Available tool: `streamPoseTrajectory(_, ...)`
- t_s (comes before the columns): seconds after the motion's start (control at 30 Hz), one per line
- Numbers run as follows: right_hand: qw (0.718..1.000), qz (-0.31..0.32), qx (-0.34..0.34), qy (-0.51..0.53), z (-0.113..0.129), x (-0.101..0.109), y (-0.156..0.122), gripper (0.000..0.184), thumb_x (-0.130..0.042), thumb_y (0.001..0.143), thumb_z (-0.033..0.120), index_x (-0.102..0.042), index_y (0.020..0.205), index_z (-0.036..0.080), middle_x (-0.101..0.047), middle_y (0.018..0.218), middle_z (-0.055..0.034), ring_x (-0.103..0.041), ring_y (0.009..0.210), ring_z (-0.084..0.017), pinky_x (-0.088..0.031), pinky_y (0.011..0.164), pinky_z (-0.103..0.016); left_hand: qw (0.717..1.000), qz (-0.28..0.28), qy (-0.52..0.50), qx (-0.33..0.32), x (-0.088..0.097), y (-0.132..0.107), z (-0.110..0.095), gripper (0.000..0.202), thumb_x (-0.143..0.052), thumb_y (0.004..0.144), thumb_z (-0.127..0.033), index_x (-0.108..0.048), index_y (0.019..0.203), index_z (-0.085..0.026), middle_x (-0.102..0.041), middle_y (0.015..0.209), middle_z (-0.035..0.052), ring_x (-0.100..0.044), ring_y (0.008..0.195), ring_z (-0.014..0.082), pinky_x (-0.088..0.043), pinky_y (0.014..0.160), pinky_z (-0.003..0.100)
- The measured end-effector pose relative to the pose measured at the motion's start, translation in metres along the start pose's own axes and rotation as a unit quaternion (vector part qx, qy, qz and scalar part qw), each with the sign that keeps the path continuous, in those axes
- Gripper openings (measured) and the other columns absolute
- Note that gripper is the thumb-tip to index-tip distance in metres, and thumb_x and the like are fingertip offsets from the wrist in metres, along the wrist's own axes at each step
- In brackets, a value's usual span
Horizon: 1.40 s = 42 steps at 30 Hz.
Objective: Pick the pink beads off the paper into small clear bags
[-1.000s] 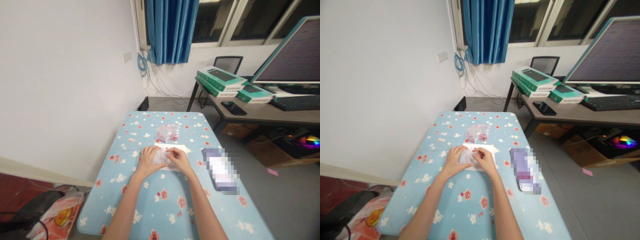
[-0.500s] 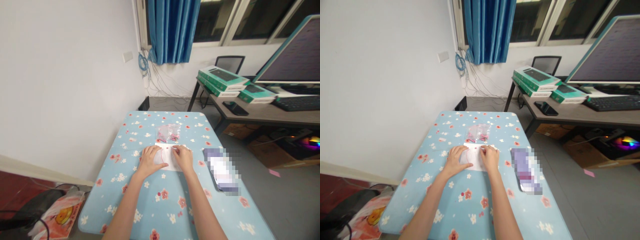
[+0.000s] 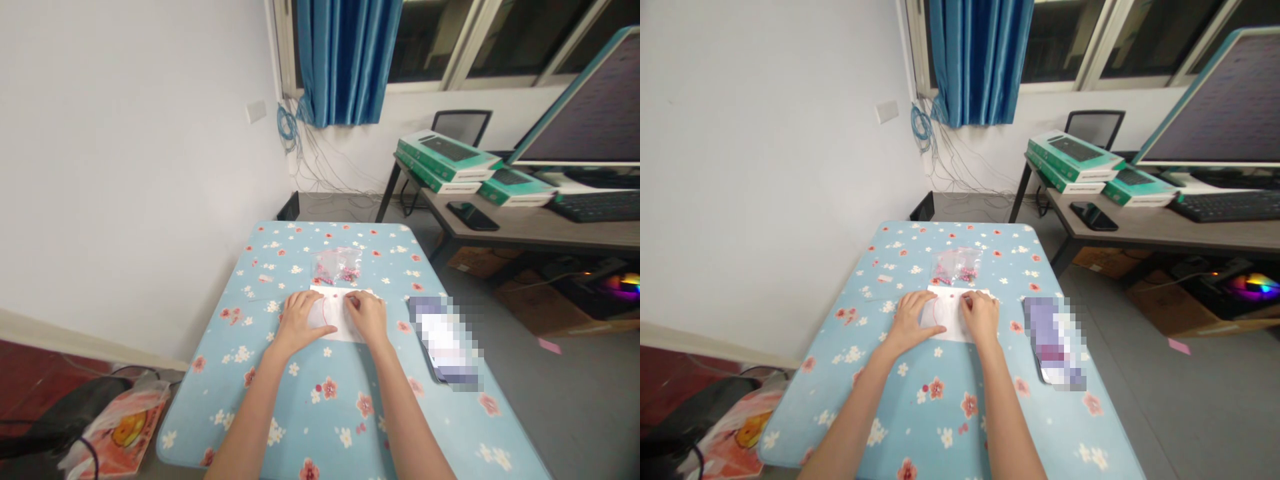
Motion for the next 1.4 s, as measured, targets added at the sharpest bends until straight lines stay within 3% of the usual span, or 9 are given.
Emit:
streamPoseTrajectory(0.4,1.000,-0.002,-0.002,0.010,0.000,0.001,0.000,0.021,-0.048,0.081,0.024,-0.068,0.085,0.021,-0.066,0.075,-0.0017,-0.057,0.077,-0.017,-0.027,0.070,-0.028,1.000,0.000,-0.001,0.001,-0.001,0.000,0.001,0.066,-0.076,0.061,-0.050,-0.051,0.116,-0.024,-0.058,0.117,0.0049,-0.049,0.110,0.0255,-0.036,0.095,0.040)
streamPoseTrajectory(0.53,0.993,-0.006,-0.017,0.120,-0.004,0.000,0.002,0.022,-0.050,0.079,0.029,-0.069,0.085,0.018,-0.063,0.068,-0.0021,-0.055,0.068,-0.016,-0.032,0.067,-0.027,1.000,-0.001,-0.001,0.000,0.000,0.000,0.001,0.065,-0.076,0.062,-0.050,-0.051,0.116,-0.024,-0.058,0.117,0.0048,-0.049,0.110,0.0253,-0.036,0.095,0.040)
streamPoseTrajectory(0.7,0.919,0.057,-0.026,0.389,-0.004,-0.004,0.002,0.030,-0.059,0.074,0.043,-0.068,0.082,0.015,-0.053,0.056,0.0012,-0.044,0.052,-0.012,-0.033,0.052,-0.025,1.000,-0.002,-0.005,0.001,0.000,0.000,0.001,0.065,-0.075,0.062,-0.051,-0.051,0.116,-0.024,-0.058,0.117,0.0049,-0.049,0.110,0.0252,-0.036,0.095,0.040)
streamPoseTrajectory(0.8,0.889,0.080,-0.005,0.451,0.002,-0.001,-0.001,0.028,-0.063,0.073,0.042,-0.068,0.081,0.016,-0.053,0.057,0.0016,-0.042,0.053,-0.011,-0.033,0.053,-0.025,1.000,-0.004,-0.006,0.000,0.000,0.000,0.001,0.066,-0.075,0.062,-0.052,-0.051,0.117,-0.023,-0.058,0.116,0.0054,-0.049,0.110,0.0256,-0.036,0.095,0.040)
streamPoseTrajectory(0.97,0.884,0.120,0.023,0.452,0.012,-0.004,-0.007,0.024,-0.064,0.074,0.039,-0.069,0.081,0.017,-0.060,0.066,-0.0011,-0.043,0.056,-0.012,-0.033,0.055,-0.025,1.000,-0.005,-0.005,-0.001,-0.001,0.000,0.001,0.067,-0.073,0.062,-0.055,-0.051,0.117,-0.023,-0.058,0.117,0.0062,-0.049,0.110,0.0260,-0.036,0.095,0.040)
streamPoseTrajectory(1.17,0.883,0.144,0.033,0.445,0.019,-0.013,-0.010,0.023,-0.064,0.075,0.036,-0.070,0.083,0.016,-0.054,0.062,0.0014,-0.041,0.055,-0.011,-0.032,0.054,-0.025,1.000,-0.006,-0.001,-0.006,-0.001,0.000,0.001,0.067,-0.072,0.063,-0.056,-0.051,0.117,-0.023,-0.058,0.117,0.0067,-0.050,0.110,0.0256,-0.036,0.095,0.040)
streamPoseTrajectory(1.4,0.901,0.075,0.013,0.428,0.006,-0.010,-0.004,0.028,-0.062,0.074,0.038,-0.068,0.087,0.015,-0.048,0.057,0.0034,-0.041,0.053,-0.011,-0.033,0.053,-0.024,1.000,-0.007,-0.004,-0.001,0.000,0.000,0.001,0.066,-0.073,0.063,-0.053,-0.051,0.117,-0.023,-0.058,0.117,0.0060,-0.049,0.110,0.0254,-0.036,0.095,0.040)
Point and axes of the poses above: each hand's wrist, its own y-axis towards the middle knuckle, its own x-axis out of the back of the hand, z = x × y, the point moved 4 cm from there along y, towards the middle knuckle
